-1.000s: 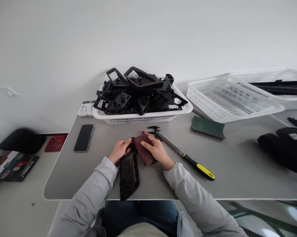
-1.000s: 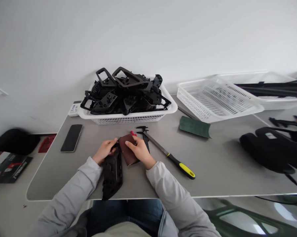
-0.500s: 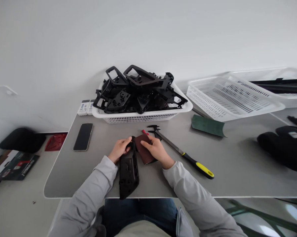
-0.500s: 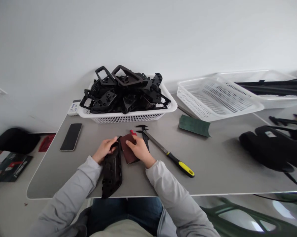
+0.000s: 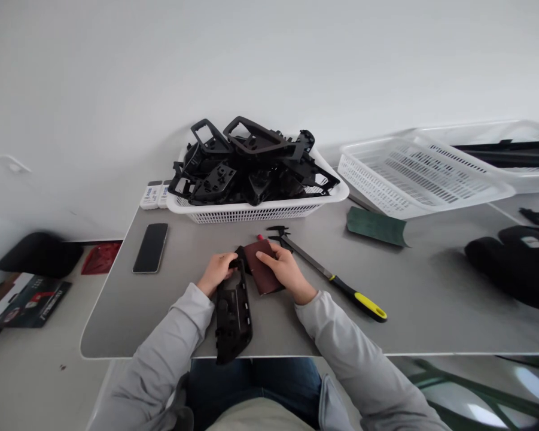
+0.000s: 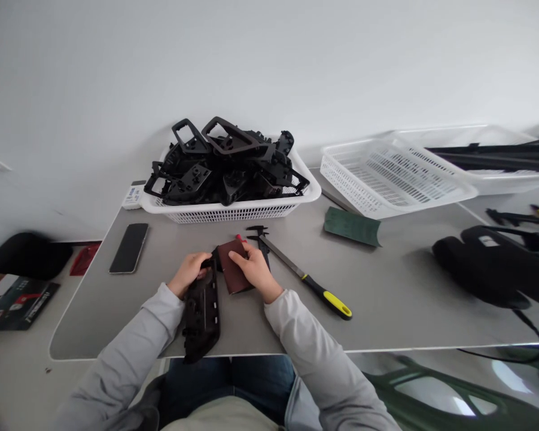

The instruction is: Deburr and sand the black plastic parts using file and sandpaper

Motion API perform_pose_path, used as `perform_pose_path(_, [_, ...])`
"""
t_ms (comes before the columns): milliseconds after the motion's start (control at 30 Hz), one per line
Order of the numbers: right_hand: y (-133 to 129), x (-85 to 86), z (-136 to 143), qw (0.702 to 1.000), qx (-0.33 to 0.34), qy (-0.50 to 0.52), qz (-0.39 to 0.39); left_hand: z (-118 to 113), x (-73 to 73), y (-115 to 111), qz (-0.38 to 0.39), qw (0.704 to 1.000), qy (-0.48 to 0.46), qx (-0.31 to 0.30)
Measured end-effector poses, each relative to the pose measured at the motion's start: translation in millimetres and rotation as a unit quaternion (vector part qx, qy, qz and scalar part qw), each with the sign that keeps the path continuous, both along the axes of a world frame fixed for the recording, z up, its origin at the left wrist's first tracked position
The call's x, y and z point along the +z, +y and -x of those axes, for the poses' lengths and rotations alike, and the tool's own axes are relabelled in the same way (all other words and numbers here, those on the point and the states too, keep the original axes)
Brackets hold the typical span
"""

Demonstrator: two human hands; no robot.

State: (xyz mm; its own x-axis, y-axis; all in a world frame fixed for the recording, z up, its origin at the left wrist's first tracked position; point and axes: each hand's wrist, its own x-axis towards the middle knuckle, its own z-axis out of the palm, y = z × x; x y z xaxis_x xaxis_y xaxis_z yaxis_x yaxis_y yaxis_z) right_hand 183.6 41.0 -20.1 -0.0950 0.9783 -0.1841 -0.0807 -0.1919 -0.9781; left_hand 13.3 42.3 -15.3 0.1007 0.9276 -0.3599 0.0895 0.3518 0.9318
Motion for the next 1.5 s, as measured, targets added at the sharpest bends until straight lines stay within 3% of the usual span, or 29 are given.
perform_pose_path(167, [-0.8,4.7,-3.2,1.0,0.002,0.02,-0.003,2.2,4.1,1.0,0.018,0.996,-0.079,-0.028])
perform_pose_path(367, [2.2,9.3,-21.4,0.985,-0.028,-0.055,-0.158,5.3,3.6,2.0,0.078,0.985,-0.151,-0.03])
perform_pose_path(433, [3.2,13.9,-28.7,0.961,-0.035,-0.122,-0.248,5.9,2.5,2.0,0.086,0.987,-0.129,-0.041])
perform_pose_path(533, [2.7,23.1,-34.7,0.9,-0.02,-0.235,-0.367,5.5,2.2,1.3,0.086,0.991,-0.093,-0.045])
perform_pose_path(633, [0.6,30.5,-32.4,0.844,-0.006,-0.328,-0.424,3.8,3.9,-0.1,0.085,0.991,-0.091,-0.051])
perform_pose_path(800, [0.4,36.9,-18.7,0.805,0.034,-0.389,-0.447,0.2,4.2,-3.7,0.101,0.982,-0.123,-0.103])
perform_pose_path(1033, [6.0,33.8,-6.3,0.773,0.115,-0.42,-0.462,-0.9,0.7,-7.9,0.065,0.986,-0.051,-0.143])
perform_pose_path(1267, [6.5,29.1,-9.1,0.777,0.079,-0.45,-0.433,-0.5,4.5,-7.9,0.068,0.986,-0.018,-0.148])
perform_pose_path(1500, [3.5,26.8,-4.6,0.777,0.096,-0.439,-0.441,-1.1,6.0,-7.6,0.066,0.986,-0.016,-0.151])
